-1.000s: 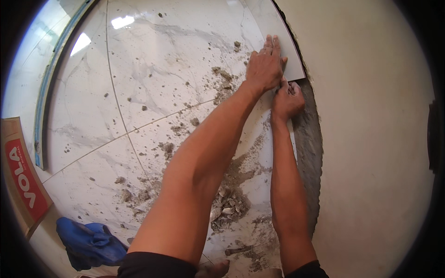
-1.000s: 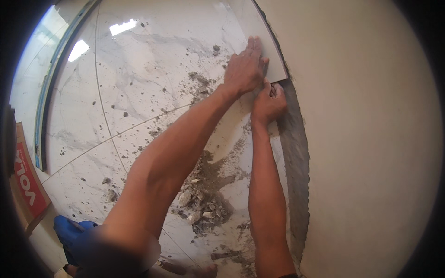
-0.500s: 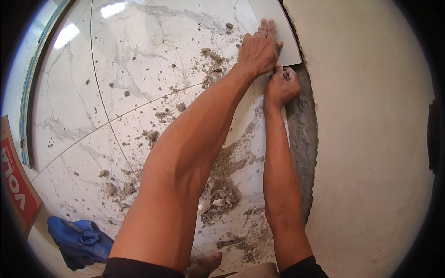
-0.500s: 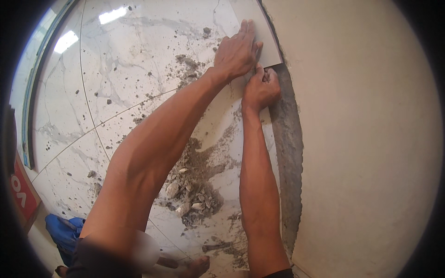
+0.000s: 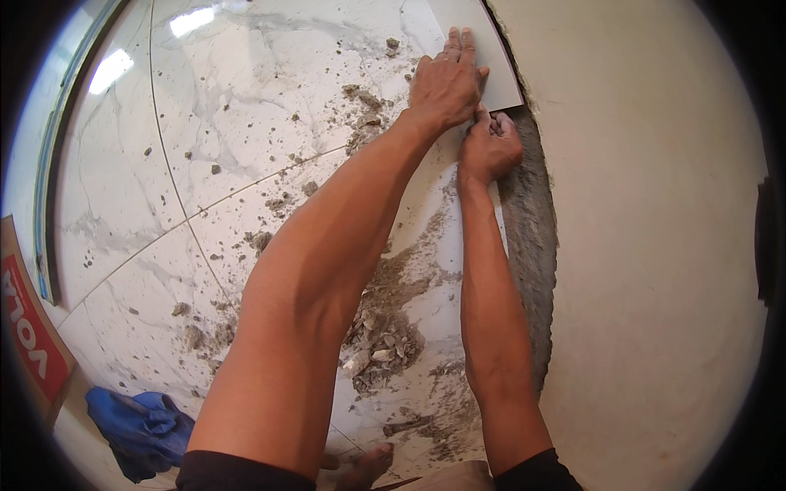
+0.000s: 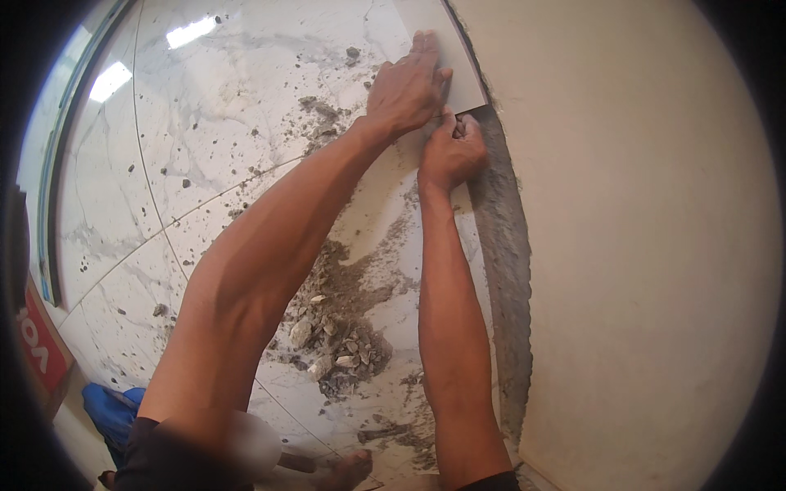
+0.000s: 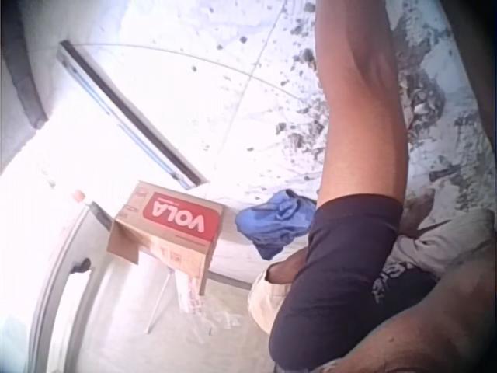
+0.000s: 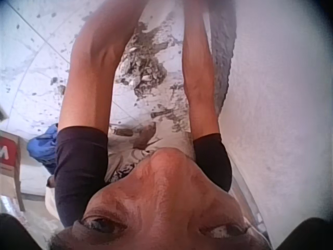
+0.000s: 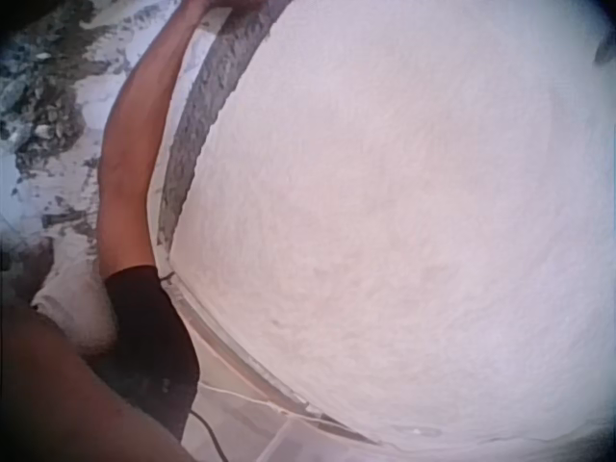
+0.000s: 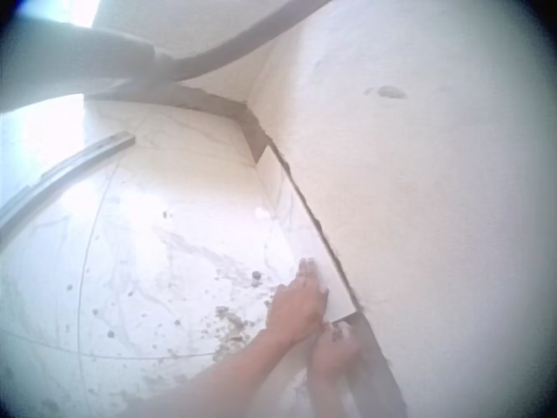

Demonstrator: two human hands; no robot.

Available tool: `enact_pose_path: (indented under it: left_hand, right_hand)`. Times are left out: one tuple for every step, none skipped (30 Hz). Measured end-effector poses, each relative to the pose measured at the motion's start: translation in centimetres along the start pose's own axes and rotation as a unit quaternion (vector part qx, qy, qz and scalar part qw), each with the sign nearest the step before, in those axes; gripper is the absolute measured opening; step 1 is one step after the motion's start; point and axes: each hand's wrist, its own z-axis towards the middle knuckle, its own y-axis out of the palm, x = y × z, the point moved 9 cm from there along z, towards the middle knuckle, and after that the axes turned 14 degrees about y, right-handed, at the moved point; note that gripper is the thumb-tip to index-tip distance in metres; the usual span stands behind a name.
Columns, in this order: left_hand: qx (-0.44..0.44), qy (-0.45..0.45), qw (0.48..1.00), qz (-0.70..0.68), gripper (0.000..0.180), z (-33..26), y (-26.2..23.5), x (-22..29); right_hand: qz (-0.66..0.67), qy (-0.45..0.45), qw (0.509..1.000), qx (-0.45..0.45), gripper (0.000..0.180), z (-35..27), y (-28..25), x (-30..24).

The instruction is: The person kneels on a tiled floor, uses a chisel to remove debris from the edge of a tile, and sweeps the area with a broom. They then pick up a bucket and trowel and walk outside.

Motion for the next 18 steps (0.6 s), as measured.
enact_pose_path:
  left_hand:
    - [0.007,0.001,1.0,-0.003,0.06,0.0,-0.2,0.0]
    - [0.009,0.0,1.0,-0.007,0.06,0.0,-0.2,0.0]
    - [0.003,0.001,1.0,-0.012,0.06,0.1,-0.2,0.1]
    - [0.005,0.002,1.0,-0.012,0.059,0.2,-0.3,0.2]
    - [-0.001,0.002,1.0,-0.015,0.059,0.2,-0.4,0.2]
    - [-0.012,-0.001,1.0,-0.015,0.059,0.3,-0.3,0.3]
    - [-0.021,-0.005,0.999,-0.025,0.06,0.3,-0.2,0.3]
    - [-0.037,-0.013,0.999,-0.032,0.061,0.3,0.0,0.3]
    - [-0.04,-0.016,0.998,-0.039,0.062,0.4,0.0,0.3]
    - [-0.042,-0.01,0.999,-0.023,0.062,0.4,-0.1,0.5]
    - [-0.031,0.001,0.999,-0.01,0.061,0.5,-0.3,0.7]
    - [-0.029,0.005,1.0,0.002,0.061,0.6,-0.4,0.8]
    - [-0.028,0.007,1.0,-0.005,0.06,0.7,-0.3,0.8]
    - [-0.014,0.019,1.0,-0.002,0.059,0.8,-0.6,1.0]
    - [-0.015,0.02,1.0,0.0,0.059,0.8,-0.5,1.0]
    - [-0.032,0.008,0.999,-0.004,0.059,0.8,-0.1,0.8]
    - [-0.025,0.015,1.0,0.0,0.059,0.8,-0.2,1.0]
    - [-0.032,0.007,0.999,-0.001,0.059,0.8,-0.1,0.9]
  right_hand:
    - [0.012,-0.007,1.0,0.012,0.017,0.0,-0.2,-0.1]
    - [0.024,-0.014,0.999,0.024,0.021,-0.1,-0.4,-0.3]
    - [0.045,-0.012,0.998,0.032,0.025,-0.1,-0.6,-0.3]
    - [0.035,-0.016,0.999,0.033,0.025,-0.1,-0.6,-0.5]
    - [0.031,-0.011,0.999,0.027,0.025,-0.1,-0.6,-0.6]
    - [0.034,-0.008,0.999,0.021,0.025,-0.1,-0.7,-0.7]
    - [0.007,0.01,1.0,0.013,0.021,-0.1,-0.6,-0.5]
    - [-0.014,0.029,0.999,0.003,0.018,0.0,-0.5,-0.3]
    - [-0.028,0.045,0.999,-0.005,0.016,0.0,-0.4,0.0]
    - [-0.015,0.054,0.998,-0.007,0.015,0.1,-0.5,0.2]
    - [0.003,0.06,0.998,-0.007,0.015,0.1,-0.5,0.4]
    - [0.02,0.064,0.998,-0.008,0.014,0.2,-0.4,0.6]
    - [0.03,0.048,0.998,0.005,0.015,0.2,-0.6,0.5]
    - [0.038,0.031,0.999,0.017,0.017,0.3,-0.7,0.5]
    - [0.045,0.015,0.998,0.03,0.018,0.3,-0.8,0.5]
    - [0.038,0.012,0.999,0.027,0.018,0.4,-0.7,0.7]
    - [0.029,0.008,0.999,0.025,0.017,0.4,-0.5,0.8]
    - [0.018,0.01,0.999,0.027,0.017,0.5,-0.5,1.0]
